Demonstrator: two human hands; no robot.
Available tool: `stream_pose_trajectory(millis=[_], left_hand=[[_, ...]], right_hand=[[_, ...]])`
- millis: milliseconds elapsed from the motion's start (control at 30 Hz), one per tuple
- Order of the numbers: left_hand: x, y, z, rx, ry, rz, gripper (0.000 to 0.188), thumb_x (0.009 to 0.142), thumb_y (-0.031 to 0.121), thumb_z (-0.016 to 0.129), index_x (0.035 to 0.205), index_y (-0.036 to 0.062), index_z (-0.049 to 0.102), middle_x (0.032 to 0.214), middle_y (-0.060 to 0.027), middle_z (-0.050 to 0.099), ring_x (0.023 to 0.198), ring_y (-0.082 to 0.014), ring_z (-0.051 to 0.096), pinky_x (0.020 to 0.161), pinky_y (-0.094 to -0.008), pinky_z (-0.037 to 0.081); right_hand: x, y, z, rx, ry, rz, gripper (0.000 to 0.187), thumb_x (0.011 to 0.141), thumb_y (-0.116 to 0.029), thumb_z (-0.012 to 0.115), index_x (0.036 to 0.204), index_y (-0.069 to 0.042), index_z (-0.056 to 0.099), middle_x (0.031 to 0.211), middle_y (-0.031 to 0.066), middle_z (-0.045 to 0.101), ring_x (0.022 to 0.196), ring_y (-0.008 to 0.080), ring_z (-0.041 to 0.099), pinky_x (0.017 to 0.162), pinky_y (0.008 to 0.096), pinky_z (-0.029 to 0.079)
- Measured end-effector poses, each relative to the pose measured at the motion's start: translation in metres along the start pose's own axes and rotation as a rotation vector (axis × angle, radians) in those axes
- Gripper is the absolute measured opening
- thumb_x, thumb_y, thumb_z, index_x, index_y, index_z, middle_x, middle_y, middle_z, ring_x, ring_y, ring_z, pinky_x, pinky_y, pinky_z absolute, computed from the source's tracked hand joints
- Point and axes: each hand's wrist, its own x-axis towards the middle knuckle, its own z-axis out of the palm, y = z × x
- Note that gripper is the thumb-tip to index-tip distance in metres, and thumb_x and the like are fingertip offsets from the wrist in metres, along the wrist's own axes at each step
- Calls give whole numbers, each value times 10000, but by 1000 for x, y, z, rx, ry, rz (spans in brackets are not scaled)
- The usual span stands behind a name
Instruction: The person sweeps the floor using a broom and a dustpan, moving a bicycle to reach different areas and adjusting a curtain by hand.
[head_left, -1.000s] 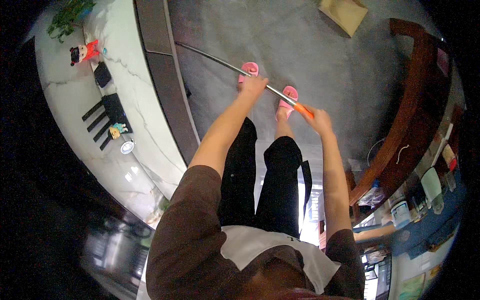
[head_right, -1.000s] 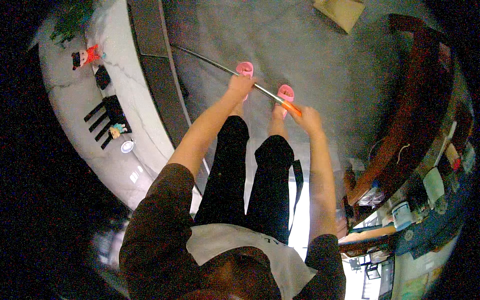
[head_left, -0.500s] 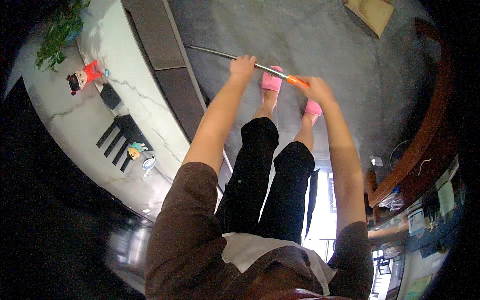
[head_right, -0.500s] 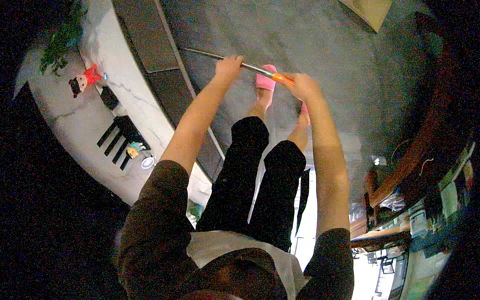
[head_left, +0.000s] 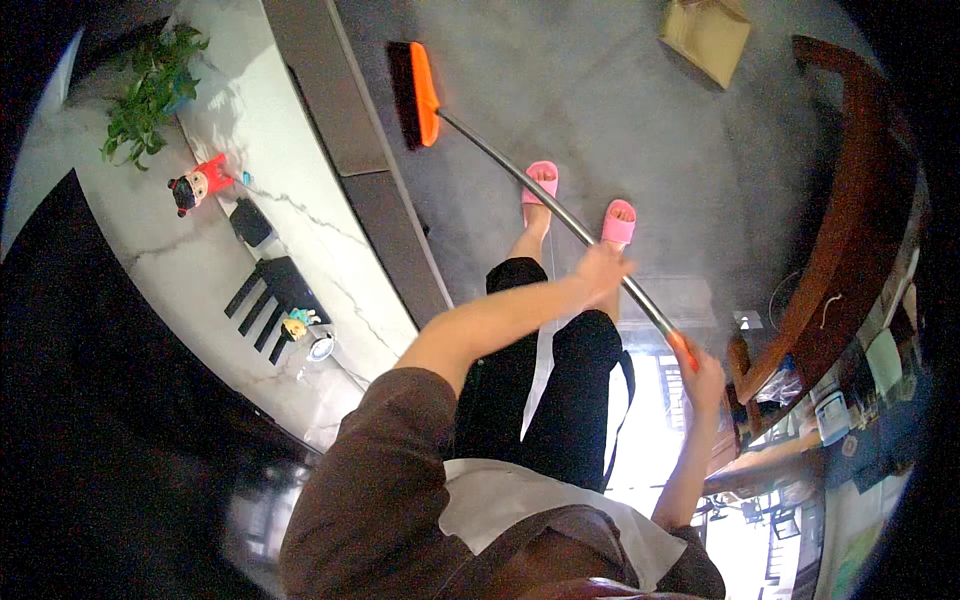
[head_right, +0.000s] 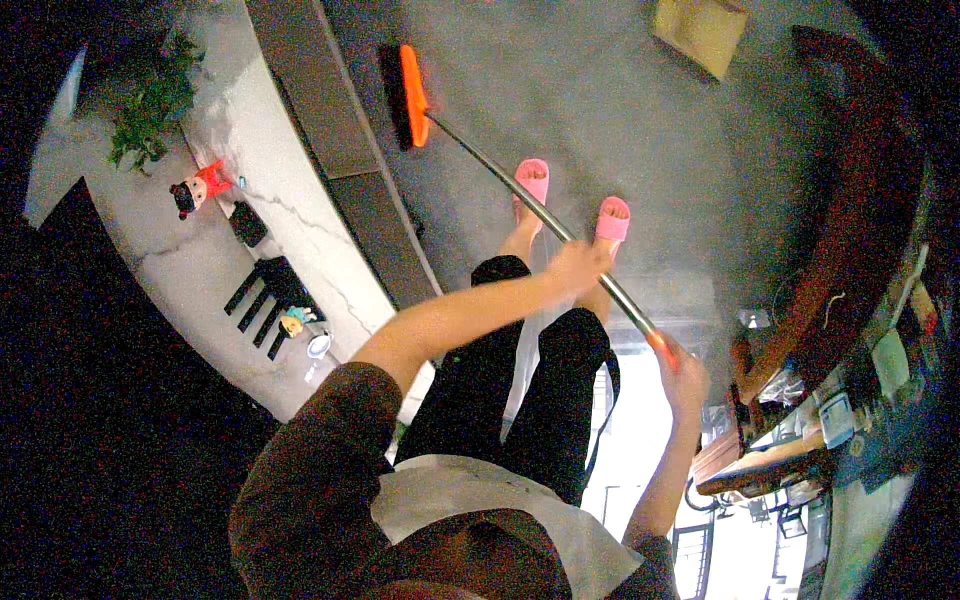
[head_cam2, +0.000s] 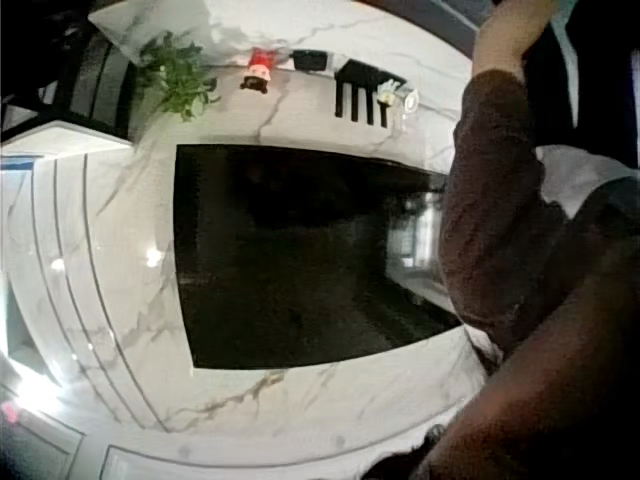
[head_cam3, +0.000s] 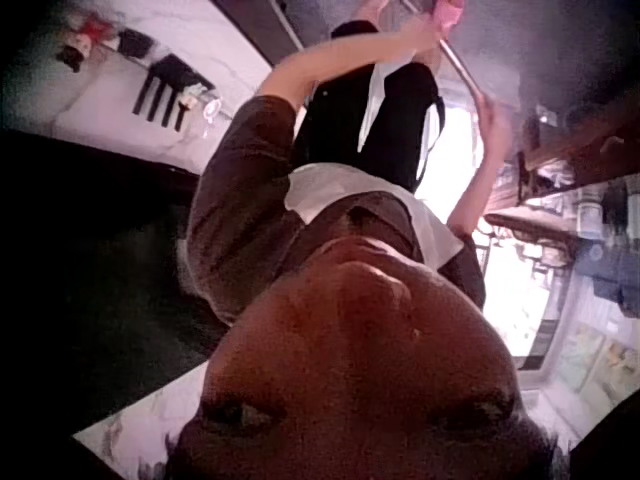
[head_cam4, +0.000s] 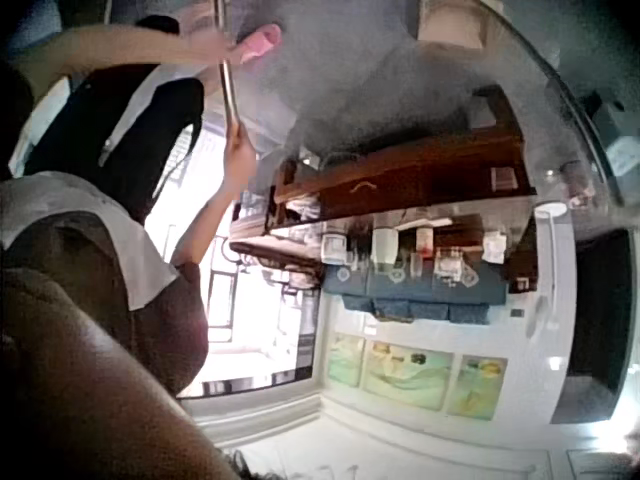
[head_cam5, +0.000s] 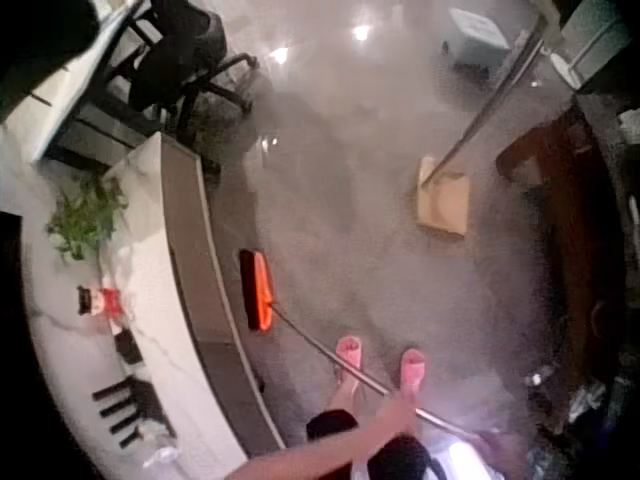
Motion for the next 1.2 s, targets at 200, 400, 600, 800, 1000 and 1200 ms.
stream_pose_trajectory(millis=[200,400,600,800,1000,1200], left_hand=[[15,51,-26,113,95,162,149,698,171,443,816,126,523,711,-89,550,664,-235,551,561,-370,412],[16,-60,-84,128,192,-72,183,705,211,456,860,125,502,762,-62,542,767,-218,531,571,-347,421],[21,-174,-104,319,234,-358,261,724,253,454,952,127,455,881,-61,511,822,-230,511,615,-371,418],[17,-234,-125,279,221,-590,324,728,309,452,987,116,429,959,-80,468,838,-243,506,648,-375,414],[17,-261,-125,203,278,-649,356,720,313,457,1000,100,400,994,-94,434,831,-263,507,653,-385,418],[13,-255,-120,236,342,-714,364,710,343,479,983,119,392,1053,-88,420,829,-267,500,672,-360,391]], right_hand=[[-13,50,-44,82,96,-81,286,705,-353,505,892,-149,575,653,153,547,582,293,540,518,342,412],[78,-22,-37,62,105,-338,259,707,-258,514,908,-102,560,746,168,545,671,290,548,559,321,418],[178,-106,-7,219,21,-419,336,700,-380,479,953,-170,542,736,159,554,647,303,542,573,360,416],[229,-179,-15,213,17,-551,341,714,-397,463,956,-169,541,800,132,561,723,272,546,623,345,417],[242,-211,-21,183,-29,-554,340,723,-420,441,949,-190,549,820,99,571,735,280,543,643,350,419],[208,-216,-11,7,105,-400,384,725,-477,399,933,-195,555,803,101,571,740,290,540,645,366,420]])
